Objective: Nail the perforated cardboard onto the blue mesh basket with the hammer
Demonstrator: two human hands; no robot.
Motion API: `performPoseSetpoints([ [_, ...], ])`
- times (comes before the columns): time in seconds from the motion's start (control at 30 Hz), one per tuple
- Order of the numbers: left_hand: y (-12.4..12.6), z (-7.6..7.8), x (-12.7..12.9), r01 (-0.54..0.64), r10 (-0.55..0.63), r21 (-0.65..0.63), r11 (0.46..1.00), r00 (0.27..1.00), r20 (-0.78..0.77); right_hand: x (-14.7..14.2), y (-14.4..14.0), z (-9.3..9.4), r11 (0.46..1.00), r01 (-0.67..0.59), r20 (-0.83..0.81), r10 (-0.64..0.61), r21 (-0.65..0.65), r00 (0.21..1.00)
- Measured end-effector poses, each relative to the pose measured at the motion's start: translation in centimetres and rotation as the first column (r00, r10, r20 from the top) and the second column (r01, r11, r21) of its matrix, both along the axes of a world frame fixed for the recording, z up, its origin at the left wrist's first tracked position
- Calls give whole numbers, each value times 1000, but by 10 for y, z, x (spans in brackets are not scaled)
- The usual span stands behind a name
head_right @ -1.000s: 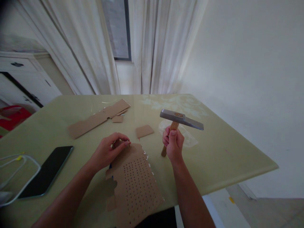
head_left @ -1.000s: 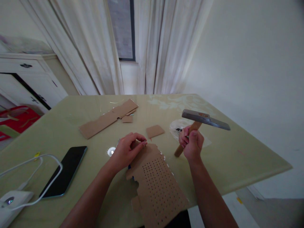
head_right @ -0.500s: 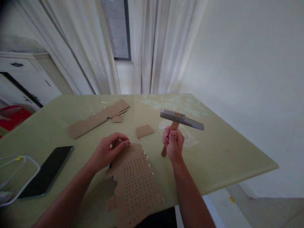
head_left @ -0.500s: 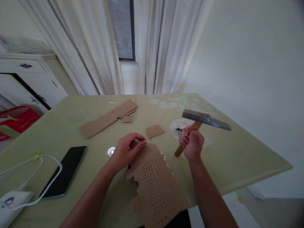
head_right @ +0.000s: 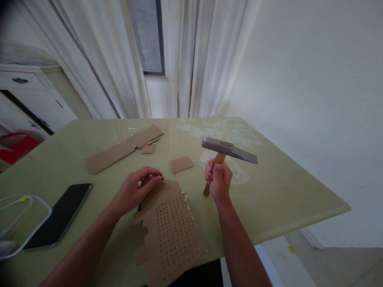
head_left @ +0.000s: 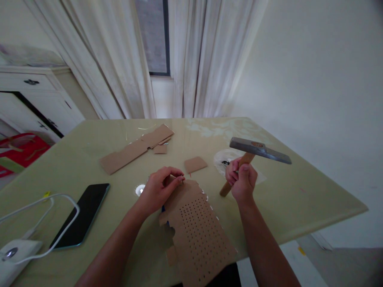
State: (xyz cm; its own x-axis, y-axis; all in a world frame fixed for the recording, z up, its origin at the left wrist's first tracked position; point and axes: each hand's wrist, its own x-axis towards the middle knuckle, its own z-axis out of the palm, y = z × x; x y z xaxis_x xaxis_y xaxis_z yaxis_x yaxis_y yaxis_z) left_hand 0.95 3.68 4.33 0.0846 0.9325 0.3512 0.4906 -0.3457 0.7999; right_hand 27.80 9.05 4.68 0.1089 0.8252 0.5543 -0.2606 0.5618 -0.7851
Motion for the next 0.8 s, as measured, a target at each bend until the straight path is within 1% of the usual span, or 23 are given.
performPoseSetpoints([
  [0.33,0,1,1,-1,1,-13,1000,1000,-3,0,0,-1,1000,10,-1,-10,-25,1000],
  [0.57,0,1,0,-6,7,11,1000,1000,-18,1,0,-1,1000,-2,19,2,-18,1000],
  [0.7,0,0,0,-2,2,0,1000,1000,-8,1,0,-1,1000,11,3,-11,-6,1000],
  [0.8,0,-1,0,4,-4,-16,1000,1000,-6,1,-1,-1,1000,-4,-9,4,4,1000],
])
